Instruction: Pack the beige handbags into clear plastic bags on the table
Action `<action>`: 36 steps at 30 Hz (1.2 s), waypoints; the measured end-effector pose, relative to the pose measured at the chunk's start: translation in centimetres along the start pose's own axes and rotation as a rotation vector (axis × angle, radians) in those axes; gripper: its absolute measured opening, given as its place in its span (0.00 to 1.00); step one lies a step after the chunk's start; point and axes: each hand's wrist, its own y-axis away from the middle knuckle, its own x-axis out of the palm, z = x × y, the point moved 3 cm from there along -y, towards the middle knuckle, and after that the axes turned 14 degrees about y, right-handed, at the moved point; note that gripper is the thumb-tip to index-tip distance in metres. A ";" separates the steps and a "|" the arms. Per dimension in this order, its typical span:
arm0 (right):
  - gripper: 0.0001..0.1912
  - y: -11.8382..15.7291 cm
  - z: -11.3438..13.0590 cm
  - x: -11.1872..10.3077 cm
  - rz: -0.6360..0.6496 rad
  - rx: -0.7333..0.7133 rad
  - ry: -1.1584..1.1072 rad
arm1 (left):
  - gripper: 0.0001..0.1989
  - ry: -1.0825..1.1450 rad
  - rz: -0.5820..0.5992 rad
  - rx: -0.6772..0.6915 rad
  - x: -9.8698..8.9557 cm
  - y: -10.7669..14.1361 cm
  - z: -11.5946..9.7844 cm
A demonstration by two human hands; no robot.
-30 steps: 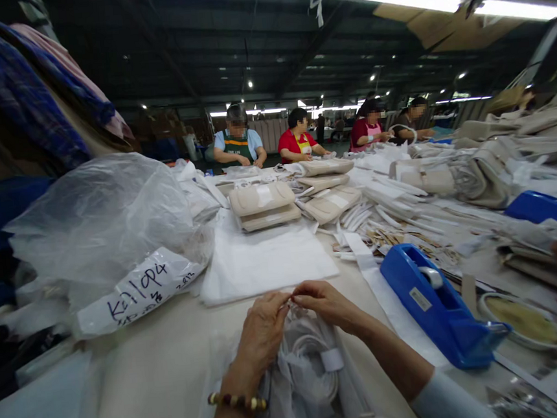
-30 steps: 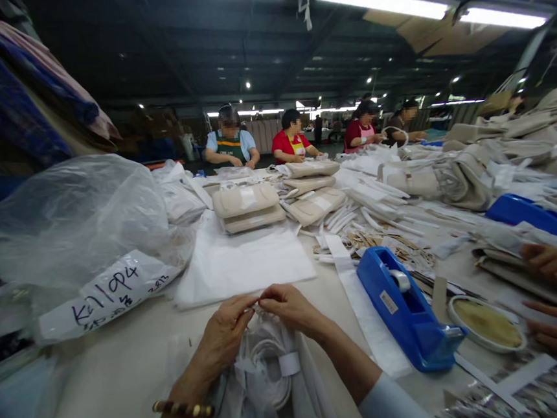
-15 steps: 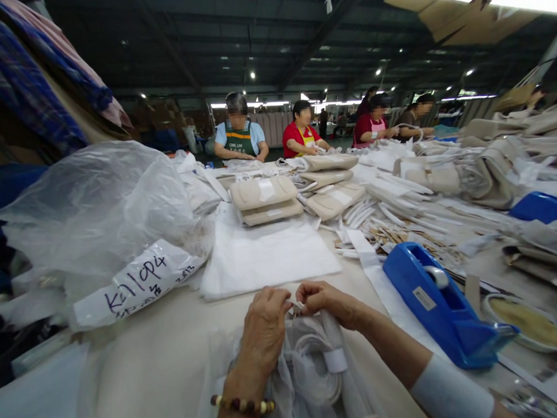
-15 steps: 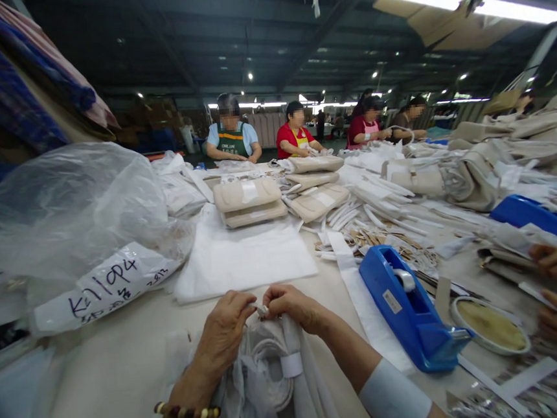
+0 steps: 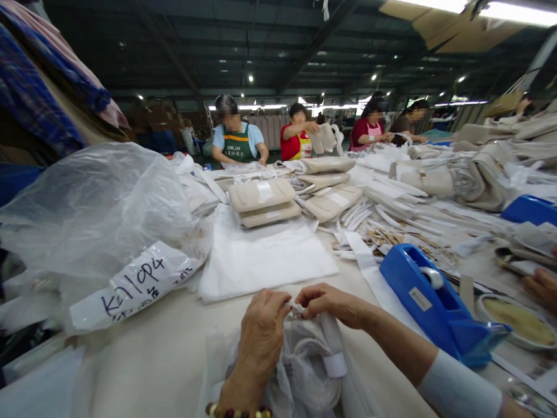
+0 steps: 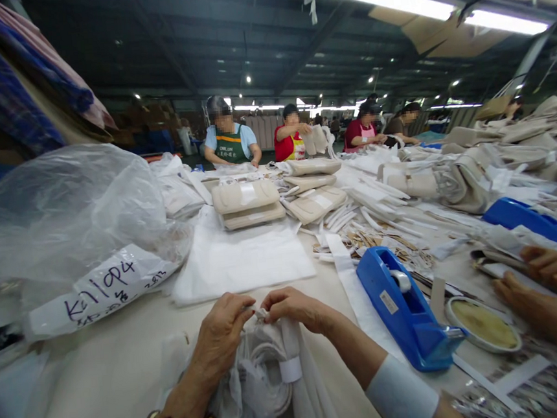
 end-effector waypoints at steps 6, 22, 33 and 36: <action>0.11 -0.4 0.0 0.2 0.035 -0.032 -0.039 | 0.07 0.029 0.022 -0.009 -0.2 0.0 -0.2; 0.12 -0.7 -0.8 -0.1 0.011 -0.069 -0.012 | 0.06 0.053 -0.008 -0.009 -0.5 0.1 -0.4; 0.11 -0.6 -1.1 -1.0 0.025 -0.206 0.152 | 0.06 0.273 -0.077 -0.042 -1.4 0.2 -0.9; 0.09 -0.2 -0.7 -0.5 0.113 -0.235 0.220 | 0.06 0.315 -0.111 -0.041 -1.7 0.3 -1.0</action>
